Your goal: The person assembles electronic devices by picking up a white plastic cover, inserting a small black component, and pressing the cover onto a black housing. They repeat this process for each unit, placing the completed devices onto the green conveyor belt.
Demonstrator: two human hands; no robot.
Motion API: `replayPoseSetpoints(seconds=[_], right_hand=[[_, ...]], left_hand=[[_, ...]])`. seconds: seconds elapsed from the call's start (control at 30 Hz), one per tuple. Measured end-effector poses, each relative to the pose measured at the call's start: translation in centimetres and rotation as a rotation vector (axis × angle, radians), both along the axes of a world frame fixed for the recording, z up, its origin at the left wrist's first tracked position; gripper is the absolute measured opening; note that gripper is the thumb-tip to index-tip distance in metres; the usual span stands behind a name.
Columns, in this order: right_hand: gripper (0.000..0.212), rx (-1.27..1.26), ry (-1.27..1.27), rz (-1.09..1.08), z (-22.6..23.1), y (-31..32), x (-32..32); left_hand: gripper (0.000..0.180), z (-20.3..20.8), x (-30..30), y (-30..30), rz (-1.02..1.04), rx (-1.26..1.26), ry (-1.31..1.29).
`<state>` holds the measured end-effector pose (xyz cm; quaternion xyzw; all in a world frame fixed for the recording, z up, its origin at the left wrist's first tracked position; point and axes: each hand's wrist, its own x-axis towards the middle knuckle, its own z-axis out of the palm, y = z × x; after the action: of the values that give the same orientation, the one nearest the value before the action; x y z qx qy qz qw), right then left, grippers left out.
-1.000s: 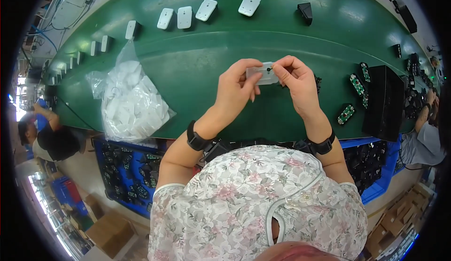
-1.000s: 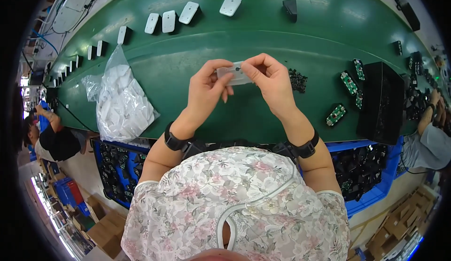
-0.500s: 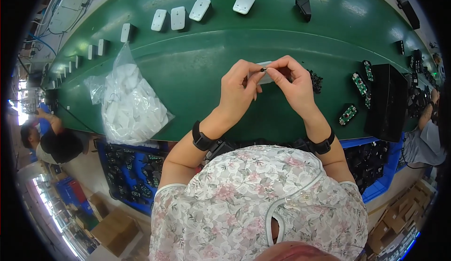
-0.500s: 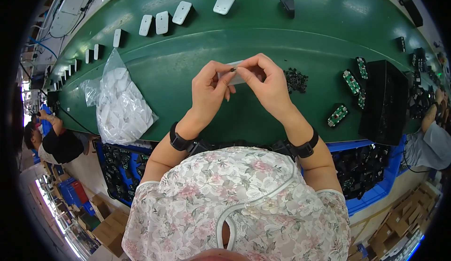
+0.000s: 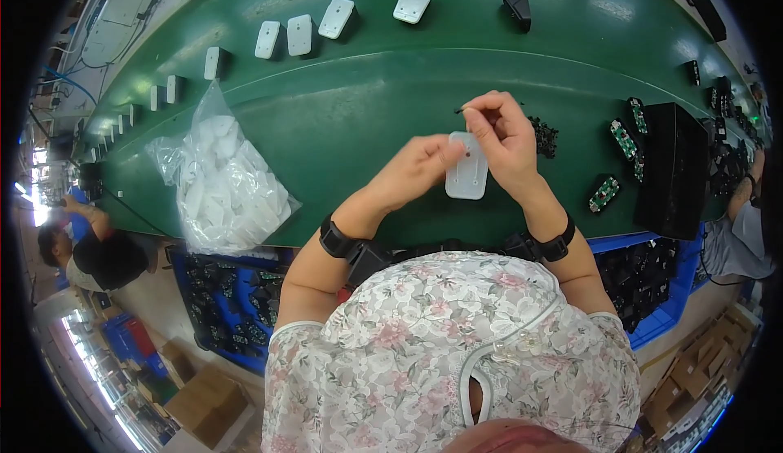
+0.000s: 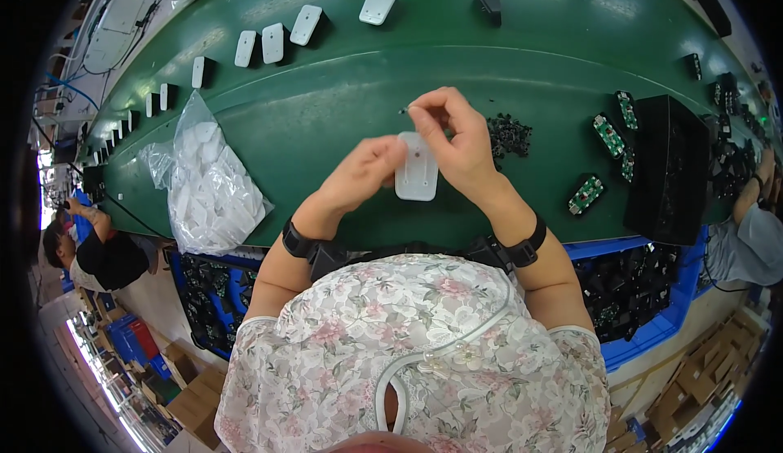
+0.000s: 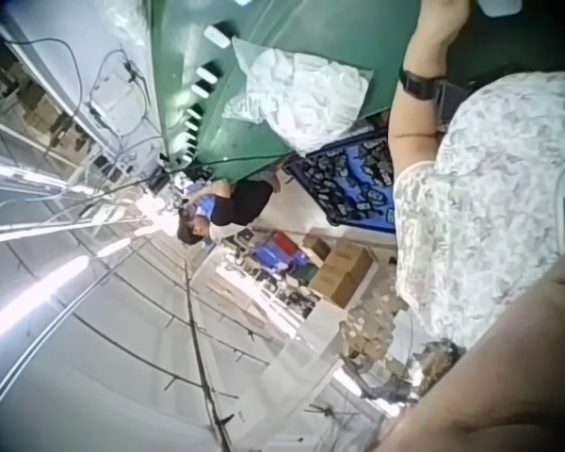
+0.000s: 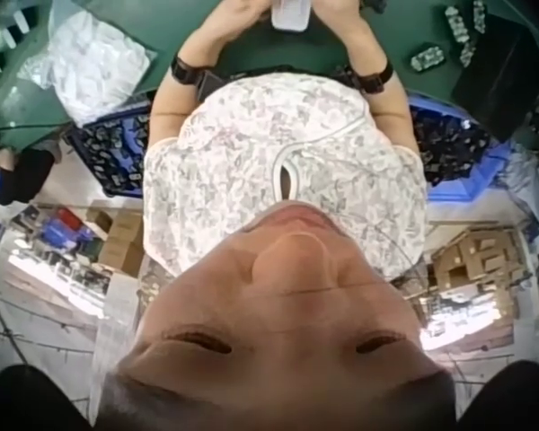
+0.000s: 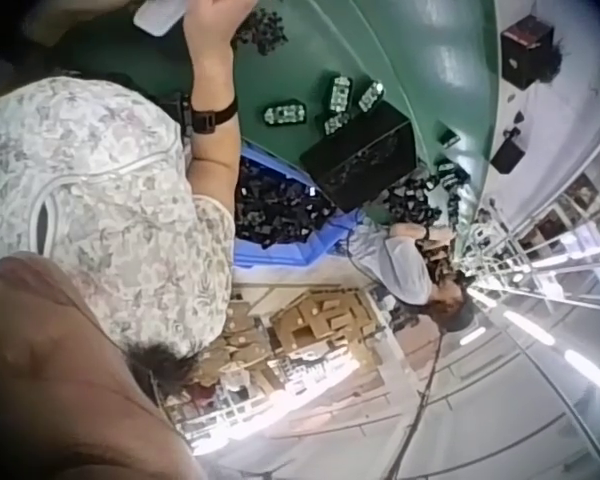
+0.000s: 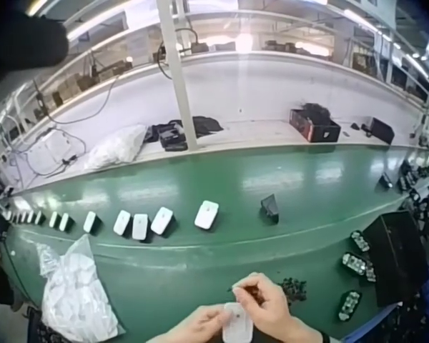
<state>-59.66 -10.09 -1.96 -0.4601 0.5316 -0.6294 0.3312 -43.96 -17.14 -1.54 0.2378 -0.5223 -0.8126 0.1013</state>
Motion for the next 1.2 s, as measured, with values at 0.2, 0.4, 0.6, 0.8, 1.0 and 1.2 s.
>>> replayPoseSetpoints(seconds=[0.2, 0.4, 0.6, 0.8, 1.0, 1.2], right_hand=[[0.007, 0.048, 0.182, -0.018, 0.5, 0.1, 0.1], [0.006, 0.091, -0.067, -0.005, 1.0, 0.7, 0.1], [0.009, 0.198, -0.071, 0.057, 0.5, 0.3, 0.5], [0.009, 0.216, -0.125, 0.108, 0.3, 0.3, 1.0], [0.006, 0.117, 0.344, -0.019, 0.8, 0.2, 1.0], [0.008, 0.143, 0.513, -0.139, 0.7, 0.3, 1.0]], left_hand=[[0.018, 1.4, -0.2, -0.3, 0.149, -0.081, -0.265], [0.016, -0.3, -0.5, 0.0, 0.532, -0.226, -0.039], [0.021, 0.0, -0.5, 0.6, 0.482, -0.647, -0.026], [0.01, -0.7, -0.8, 0.6, 0.552, -0.996, 0.023], [0.029, -1.0, -0.9, 1.6, 0.567, -0.498, 0.034], [0.02, -1.0, -0.9, 1.0, 0.501, -0.205, 0.078]])
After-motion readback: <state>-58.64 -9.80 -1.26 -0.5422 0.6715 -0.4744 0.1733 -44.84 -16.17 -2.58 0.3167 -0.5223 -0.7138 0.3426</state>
